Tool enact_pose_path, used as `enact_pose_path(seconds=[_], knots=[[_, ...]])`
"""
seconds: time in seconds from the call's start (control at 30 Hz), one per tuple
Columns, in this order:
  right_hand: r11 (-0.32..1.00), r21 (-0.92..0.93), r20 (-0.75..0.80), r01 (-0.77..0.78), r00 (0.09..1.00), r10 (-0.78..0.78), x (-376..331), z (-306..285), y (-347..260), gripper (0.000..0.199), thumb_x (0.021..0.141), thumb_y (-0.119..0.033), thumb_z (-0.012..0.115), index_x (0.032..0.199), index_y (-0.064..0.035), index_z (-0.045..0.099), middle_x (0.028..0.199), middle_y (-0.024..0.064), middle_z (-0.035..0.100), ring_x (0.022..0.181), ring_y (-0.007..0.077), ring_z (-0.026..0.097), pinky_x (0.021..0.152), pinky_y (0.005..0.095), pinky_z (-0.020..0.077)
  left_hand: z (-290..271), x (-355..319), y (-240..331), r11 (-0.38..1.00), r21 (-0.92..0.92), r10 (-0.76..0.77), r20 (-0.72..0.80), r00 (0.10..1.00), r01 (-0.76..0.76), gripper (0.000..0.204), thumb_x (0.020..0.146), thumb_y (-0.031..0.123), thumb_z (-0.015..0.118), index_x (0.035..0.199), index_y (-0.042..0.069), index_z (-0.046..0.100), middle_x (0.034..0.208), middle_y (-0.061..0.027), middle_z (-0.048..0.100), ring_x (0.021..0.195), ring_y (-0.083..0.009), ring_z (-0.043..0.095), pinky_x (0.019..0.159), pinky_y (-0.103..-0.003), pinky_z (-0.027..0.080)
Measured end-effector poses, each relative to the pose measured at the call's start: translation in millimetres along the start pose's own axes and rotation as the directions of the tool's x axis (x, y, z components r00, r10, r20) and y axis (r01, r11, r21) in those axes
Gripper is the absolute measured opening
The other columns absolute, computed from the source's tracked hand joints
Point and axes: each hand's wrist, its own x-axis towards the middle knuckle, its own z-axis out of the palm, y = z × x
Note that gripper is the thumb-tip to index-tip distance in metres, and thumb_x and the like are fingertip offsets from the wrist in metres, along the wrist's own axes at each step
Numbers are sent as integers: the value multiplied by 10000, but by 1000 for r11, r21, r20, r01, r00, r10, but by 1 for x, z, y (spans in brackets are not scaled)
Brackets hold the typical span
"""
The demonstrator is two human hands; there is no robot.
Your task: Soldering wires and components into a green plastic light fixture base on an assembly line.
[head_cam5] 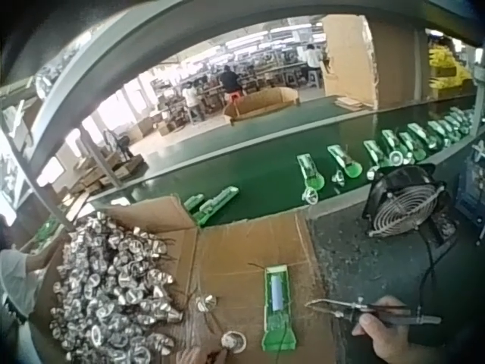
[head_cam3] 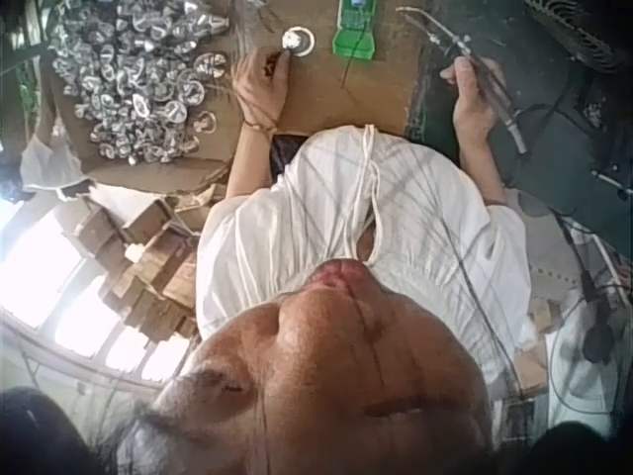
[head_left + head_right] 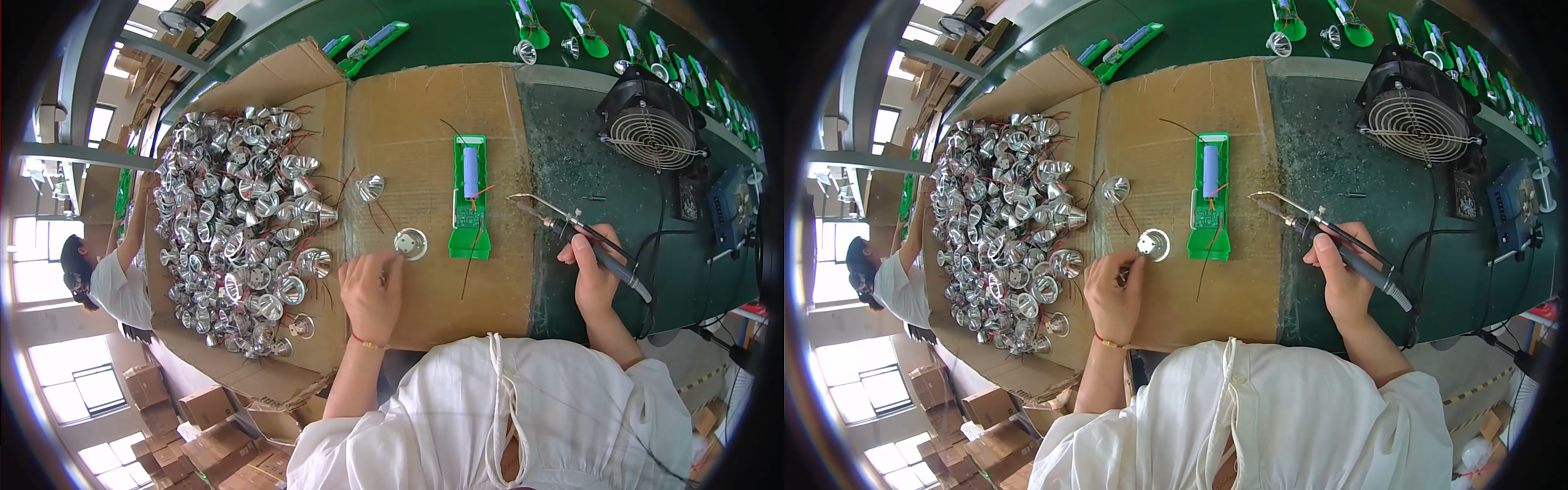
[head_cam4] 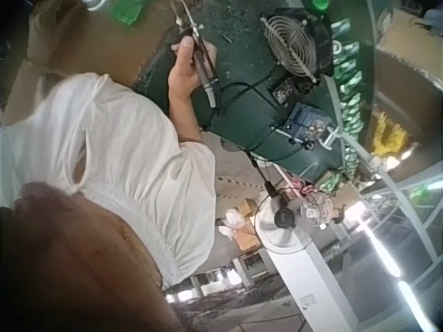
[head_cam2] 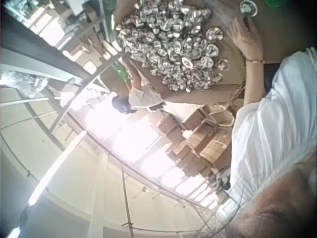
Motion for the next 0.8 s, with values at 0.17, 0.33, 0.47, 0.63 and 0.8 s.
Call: enact_pose_path(seconds=[0.17,0.33,0.47,0.63,0.8], knots=[[999,29,6,19,1000,-20,-6,-4,-6,150,855,-104,590,893,22,517,658,90,600,571,115,575,551,223,468,-20,5,8,953,-198,-237,-12,971,230,244,754,33,658,998,37,644,753,-73,640,677,-208,591,670,-327,466],[999,19,21,35,999,-35,-12,-4,-9,155,850,-102,592,889,27,515,653,93,604,567,117,577,555,233,472,-41,19,-7,974,24,-217,-211,953,227,133,783,51,643,911,31,675,766,-108,640,658,-217,594,628,-306,467],[999,5,64,35,997,-35,-14,-1,-9,166,850,-108,594,890,34,517,647,93,605,576,121,584,560,239,475,-29,-2,5,948,-151,-285,-8,959,280,99,763,61,677,853,20,679,738,-104,638,633,-203,593,581,-292,469],[999,36,146,-2,989,-4,-18,9,-15,159,831,-94,618,890,23,527,667,94,625,593,111,593,571,233,481,-12,-1,40,845,-377,-315,223,923,379,90,767,74,687,806,-1,657,676,-96,621,560,-158,592,523,-259,457],[981,-160,269,111,961,-65,-15,9,-12,184,819,-82,620,894,41,507,724,130,634,649,148,619,616,270,511,14,20,45,771,-434,-347,328,878,467,126,802,126,675,804,3,648,636,-93,603,519,-172,569,501,-253,435]])
